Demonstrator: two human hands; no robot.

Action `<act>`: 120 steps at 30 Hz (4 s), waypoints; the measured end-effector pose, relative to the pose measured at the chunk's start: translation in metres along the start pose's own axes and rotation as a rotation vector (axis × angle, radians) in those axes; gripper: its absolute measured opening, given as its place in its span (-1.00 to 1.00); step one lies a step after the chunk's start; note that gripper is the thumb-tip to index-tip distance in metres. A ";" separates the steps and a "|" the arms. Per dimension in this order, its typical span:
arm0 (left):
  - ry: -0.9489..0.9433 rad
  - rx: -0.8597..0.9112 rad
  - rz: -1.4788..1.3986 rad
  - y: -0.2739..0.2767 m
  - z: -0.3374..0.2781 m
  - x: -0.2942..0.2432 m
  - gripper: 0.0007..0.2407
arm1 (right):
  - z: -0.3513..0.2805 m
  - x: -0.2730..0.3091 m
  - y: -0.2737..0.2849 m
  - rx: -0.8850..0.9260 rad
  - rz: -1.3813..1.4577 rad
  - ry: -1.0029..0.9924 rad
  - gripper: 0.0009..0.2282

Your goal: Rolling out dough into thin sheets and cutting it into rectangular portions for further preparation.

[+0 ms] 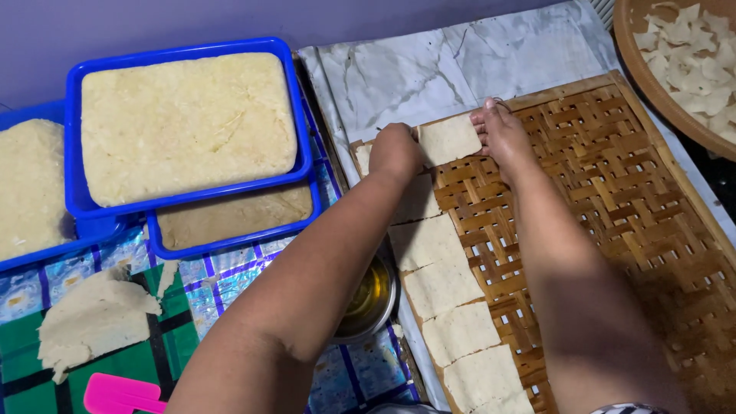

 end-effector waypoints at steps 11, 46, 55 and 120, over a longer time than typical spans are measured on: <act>-0.062 -0.053 0.252 0.040 -0.101 -0.028 -0.74 | -0.010 0.008 0.004 -0.041 -0.151 -0.013 -0.53; -0.101 -0.059 0.506 0.120 -0.725 0.366 -0.30 | -0.408 0.014 -0.405 0.101 -1.205 0.363 -0.85; -0.267 -0.344 0.605 0.186 -0.660 0.308 -0.42 | -0.460 0.185 -0.439 0.371 -0.845 0.350 -0.73; 0.292 -0.397 0.507 0.322 -0.415 0.323 -0.40 | -0.206 0.112 -0.539 0.191 -1.101 0.557 -0.51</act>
Point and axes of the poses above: each hand's wrist, its own z-axis towards the middle knuckle, its own y-axis out of the back of the hand, x = y × z, the point moved 2 cm from there along z, towards the middle knuckle, and after that the axes turned 12 degrees about x, right-handed, at the moved point
